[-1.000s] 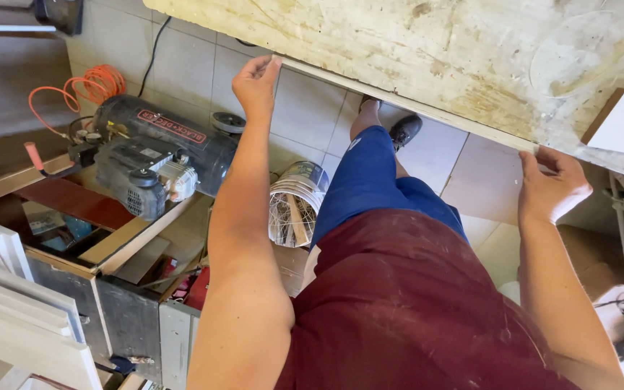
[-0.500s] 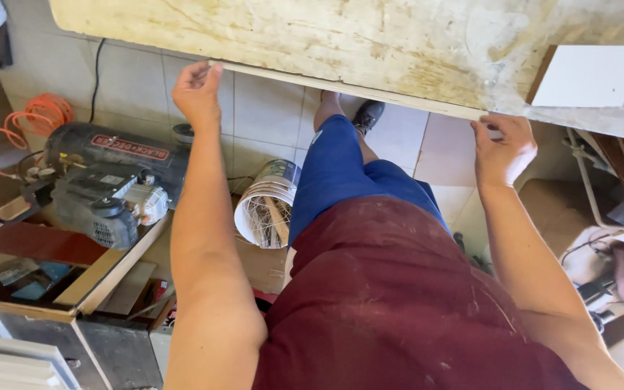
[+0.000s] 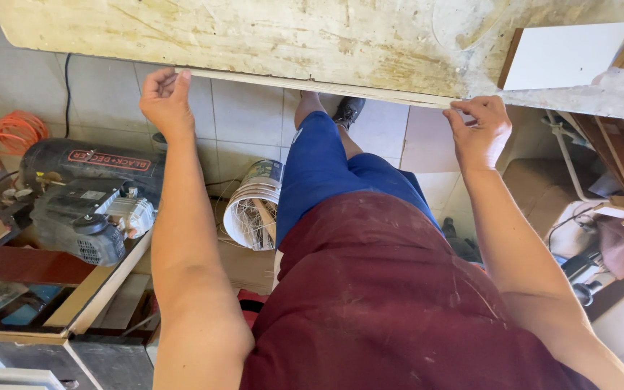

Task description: The person holds a white panel against the edge of a workbench, later picks up a roll of adhesive tape and a thin white strip, applies the tape to the strip, cuts the tape with a blade, and presses the taped strip onto the edge.

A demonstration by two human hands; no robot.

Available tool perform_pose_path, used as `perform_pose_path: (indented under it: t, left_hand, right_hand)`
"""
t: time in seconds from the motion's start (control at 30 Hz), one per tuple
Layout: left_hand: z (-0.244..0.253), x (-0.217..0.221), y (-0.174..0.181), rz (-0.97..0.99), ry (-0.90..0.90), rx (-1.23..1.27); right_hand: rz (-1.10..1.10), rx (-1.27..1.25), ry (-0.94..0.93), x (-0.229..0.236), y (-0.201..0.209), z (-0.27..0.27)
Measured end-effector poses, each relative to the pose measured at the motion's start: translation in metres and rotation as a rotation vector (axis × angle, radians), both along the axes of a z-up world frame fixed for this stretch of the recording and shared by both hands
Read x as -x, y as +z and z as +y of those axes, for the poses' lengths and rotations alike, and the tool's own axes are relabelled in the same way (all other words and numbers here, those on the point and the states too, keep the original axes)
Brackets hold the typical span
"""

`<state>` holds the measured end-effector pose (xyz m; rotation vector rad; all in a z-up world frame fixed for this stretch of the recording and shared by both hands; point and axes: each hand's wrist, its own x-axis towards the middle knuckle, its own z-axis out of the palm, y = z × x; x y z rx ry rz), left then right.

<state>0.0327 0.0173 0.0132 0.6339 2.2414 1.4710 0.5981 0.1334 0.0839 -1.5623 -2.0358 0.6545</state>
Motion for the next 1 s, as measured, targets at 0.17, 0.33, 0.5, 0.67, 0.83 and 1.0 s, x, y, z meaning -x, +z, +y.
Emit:
perform_pose_path:
  t: [0.17, 0.33, 0.5, 0.67, 0.83, 1.0]
  left_hand:
    - [-0.008, 0.007, -0.009, 0.093, -0.107, -0.097]
    - [-0.012, 0.009, 0.005, 0.359, -0.288, -0.012]
    - [-0.002, 0.014, 0.017, 0.492, -0.364, 0.014]
    - [-0.001, 0.018, 0.020, 0.511, -0.423, 0.002]
    - [-0.003, 0.020, 0.021, 0.472, -0.435, 0.015]
    - [-0.005, 0.026, 0.014, 0.374, -0.403, 0.085]
  right_hand:
    - [0.009, -0.018, 0.020, 0.000, -0.002, 0.001]
    - [0.001, -0.025, 0.061, 0.000, -0.003, 0.002]
    - [0.016, -0.017, 0.077, 0.000, -0.001, 0.004]
    - [0.024, -0.021, 0.093, 0.001, 0.001, 0.003]
    - [0.025, -0.033, 0.095, 0.002, 0.001, 0.003]
    - [-0.006, -0.045, 0.099, -0.001, -0.002, 0.003]
